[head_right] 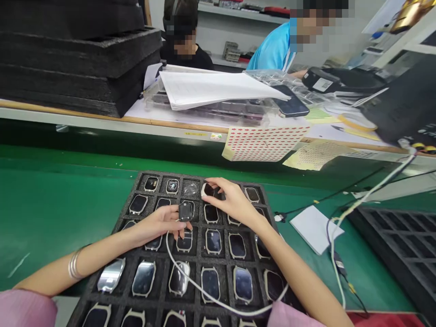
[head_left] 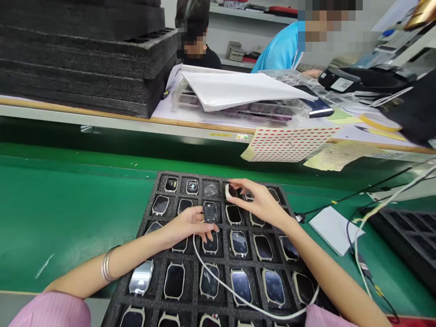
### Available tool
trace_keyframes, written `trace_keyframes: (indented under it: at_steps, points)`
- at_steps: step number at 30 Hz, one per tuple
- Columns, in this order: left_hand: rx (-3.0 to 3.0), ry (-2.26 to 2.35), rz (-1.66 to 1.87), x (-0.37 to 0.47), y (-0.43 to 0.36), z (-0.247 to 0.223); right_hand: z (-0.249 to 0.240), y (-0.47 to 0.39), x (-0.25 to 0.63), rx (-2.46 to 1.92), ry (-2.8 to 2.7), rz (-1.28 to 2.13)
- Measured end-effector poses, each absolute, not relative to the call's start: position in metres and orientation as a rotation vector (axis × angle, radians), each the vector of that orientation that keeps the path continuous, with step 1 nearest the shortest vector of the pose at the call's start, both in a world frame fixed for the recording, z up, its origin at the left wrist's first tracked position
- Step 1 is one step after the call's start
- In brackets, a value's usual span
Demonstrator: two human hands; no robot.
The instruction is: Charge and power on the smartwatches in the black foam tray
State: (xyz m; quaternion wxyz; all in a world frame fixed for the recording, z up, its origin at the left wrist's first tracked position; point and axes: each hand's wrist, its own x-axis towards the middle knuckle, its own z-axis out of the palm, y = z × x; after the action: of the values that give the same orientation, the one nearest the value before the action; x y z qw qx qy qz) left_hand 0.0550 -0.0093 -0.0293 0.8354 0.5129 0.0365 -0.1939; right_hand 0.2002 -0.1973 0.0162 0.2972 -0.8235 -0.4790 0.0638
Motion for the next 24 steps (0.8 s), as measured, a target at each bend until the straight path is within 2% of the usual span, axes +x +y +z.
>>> trace_keyframes:
  at_steps: [6, 11, 24]
  points:
    - [1.166, 0.074, -0.412, 0.053, -0.007, -0.027, 0.014, -0.185, 0.152, -1.986, -1.523, 0.275]
    - [1.272, 0.053, -0.385, 0.049, -0.009, -0.029, -0.004, -0.182, 0.149, -1.990, -1.549, 0.182]
    - [1.360, 0.094, -0.277, 0.044, -0.011, -0.029, -0.010, -0.175, 0.137, -1.886, -1.570, 0.059]
